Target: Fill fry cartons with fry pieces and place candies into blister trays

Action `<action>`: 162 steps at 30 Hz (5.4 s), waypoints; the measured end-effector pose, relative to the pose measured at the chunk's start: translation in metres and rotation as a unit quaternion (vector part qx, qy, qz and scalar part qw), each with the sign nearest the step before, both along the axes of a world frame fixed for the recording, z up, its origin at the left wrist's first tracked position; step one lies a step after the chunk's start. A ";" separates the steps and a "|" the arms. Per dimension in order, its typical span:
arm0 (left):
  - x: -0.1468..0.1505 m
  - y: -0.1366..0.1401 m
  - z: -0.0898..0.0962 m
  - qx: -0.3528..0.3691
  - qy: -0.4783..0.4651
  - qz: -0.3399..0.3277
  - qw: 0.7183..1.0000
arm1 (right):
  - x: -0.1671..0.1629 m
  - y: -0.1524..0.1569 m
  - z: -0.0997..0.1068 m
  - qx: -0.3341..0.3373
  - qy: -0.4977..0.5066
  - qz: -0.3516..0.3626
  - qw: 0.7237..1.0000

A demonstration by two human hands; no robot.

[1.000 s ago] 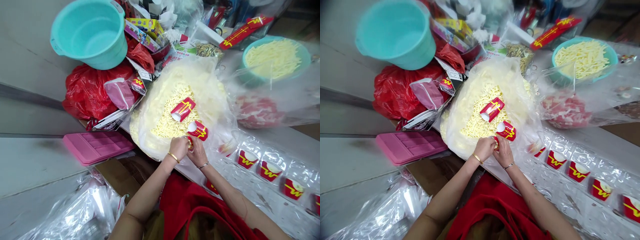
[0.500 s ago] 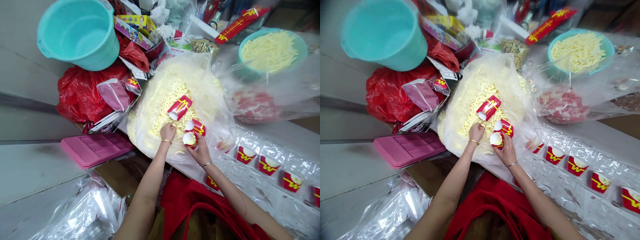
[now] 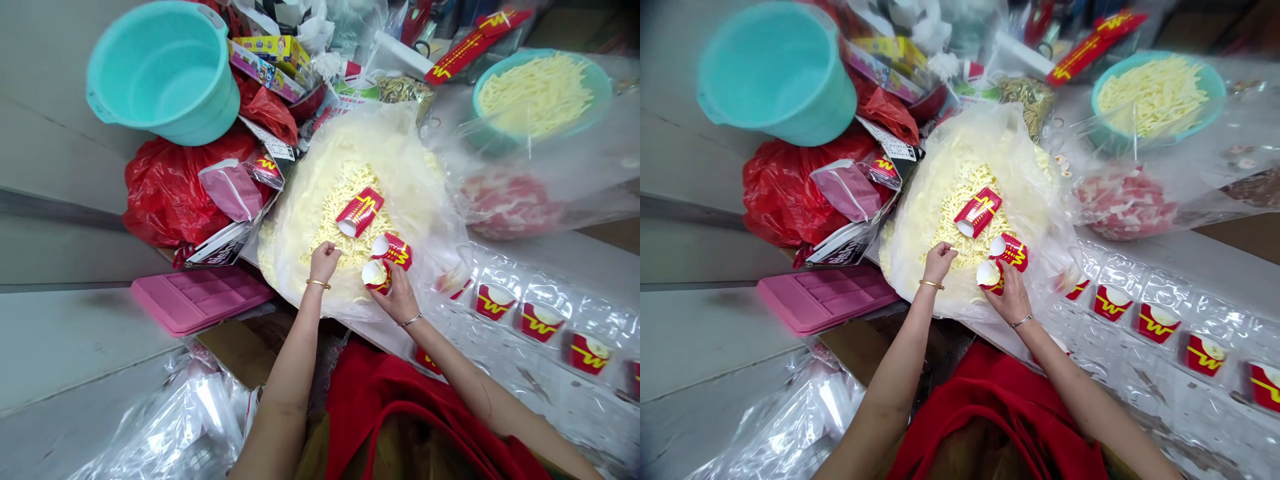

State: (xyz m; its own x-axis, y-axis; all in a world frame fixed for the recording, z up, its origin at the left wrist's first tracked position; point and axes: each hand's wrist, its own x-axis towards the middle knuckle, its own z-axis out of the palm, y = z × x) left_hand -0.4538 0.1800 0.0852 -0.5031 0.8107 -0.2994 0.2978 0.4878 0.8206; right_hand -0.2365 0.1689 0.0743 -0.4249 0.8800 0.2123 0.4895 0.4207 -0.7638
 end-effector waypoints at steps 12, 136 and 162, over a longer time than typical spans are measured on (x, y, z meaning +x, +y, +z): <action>0.033 0.026 -0.024 -0.096 0.184 -0.066 0.976 | 0.015 -0.008 -0.003 0.011 -0.020 -0.010 1.000; 0.070 0.032 -0.025 -0.003 0.282 -0.246 0.927 | 0.040 0.032 -0.021 -0.037 -0.064 -0.028 0.997; 0.057 -0.011 0.035 0.054 0.085 -0.190 0.977 | -0.008 0.019 0.011 -0.023 -0.058 0.020 0.998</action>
State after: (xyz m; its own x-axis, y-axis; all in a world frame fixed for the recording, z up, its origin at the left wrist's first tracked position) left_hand -0.3970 0.1690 0.1203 -0.1937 0.9711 -0.1397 0.5767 0.2279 0.7845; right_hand -0.2446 0.1876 0.0851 -0.4796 0.8694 0.1189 0.5590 0.4071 -0.7223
